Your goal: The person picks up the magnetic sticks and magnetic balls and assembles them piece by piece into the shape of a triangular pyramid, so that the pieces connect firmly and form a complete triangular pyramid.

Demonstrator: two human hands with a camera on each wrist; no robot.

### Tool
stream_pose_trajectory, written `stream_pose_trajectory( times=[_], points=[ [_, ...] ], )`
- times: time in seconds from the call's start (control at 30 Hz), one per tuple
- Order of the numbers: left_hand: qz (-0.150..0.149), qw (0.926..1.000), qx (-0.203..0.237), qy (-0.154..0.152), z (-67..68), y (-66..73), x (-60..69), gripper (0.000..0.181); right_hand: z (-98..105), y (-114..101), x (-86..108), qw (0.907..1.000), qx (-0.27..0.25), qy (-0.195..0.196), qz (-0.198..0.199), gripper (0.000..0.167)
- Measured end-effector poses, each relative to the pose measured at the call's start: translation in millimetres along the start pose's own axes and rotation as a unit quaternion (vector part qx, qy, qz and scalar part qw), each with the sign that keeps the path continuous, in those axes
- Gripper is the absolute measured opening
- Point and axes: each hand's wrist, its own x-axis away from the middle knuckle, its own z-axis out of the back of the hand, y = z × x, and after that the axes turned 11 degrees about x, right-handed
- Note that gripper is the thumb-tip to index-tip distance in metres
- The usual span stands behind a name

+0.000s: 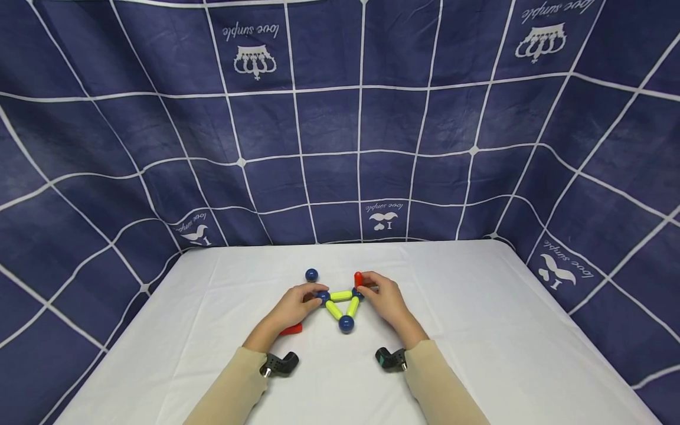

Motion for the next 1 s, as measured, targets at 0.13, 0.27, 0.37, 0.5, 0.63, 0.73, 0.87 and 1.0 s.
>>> stream_pose_trajectory(
  times=[0.13, 0.27, 0.37, 0.5, 0.63, 0.73, 0.87, 1.0],
  points=[
    [-0.001, 1.0000, 0.005, 0.000, 0.1, 0.1, -1.0, 0.032, -0.6, 5.0, 1.7, 0.9996, 0.015, -0.023, 0.000, 0.027],
    [-0.005, 0.9999, 0.012, 0.009, 0.2, -0.1, -1.5, 0.033, -1.0, 7.9, 2.3, 0.9993, 0.017, -0.032, 0.010, 0.027],
    [-0.007, 0.9995, 0.025, 0.019, 0.7, -0.9, -0.9, 0.033, -1.3, 9.7, 2.2, 0.9990, 0.020, -0.033, 0.023, 0.026],
    [-0.003, 0.9976, 0.057, 0.039, 1.2, -2.4, -0.6, 0.030, -1.3, 10.3, 3.0, 0.9987, 0.028, -0.032, 0.027, 0.022],
    [0.000, 0.9946, 0.086, 0.060, 1.3, -3.4, -1.0, 0.026, -1.7, 10.5, 4.4, 0.9989, 0.030, -0.030, 0.020, 0.020],
    [0.001, 0.9918, 0.104, 0.073, 1.6, -3.3, -1.9, 0.023, -2.5, 11.3, 5.2, 0.9991, 0.027, -0.027, 0.017, 0.020],
    [0.004, 0.9846, 0.135, 0.111, 2.6, -2.9, -3.6, 0.017, -3.1, 11.4, 6.3, 0.9997, 0.017, -0.017, 0.011, 0.020],
    [0.013, 0.9746, 0.162, 0.155, 4.2, -2.4, -5.3, 0.013, -3.4, 10.9, 7.6, 0.9999, 0.014, -0.005, 0.007, 0.021]
  ],
)
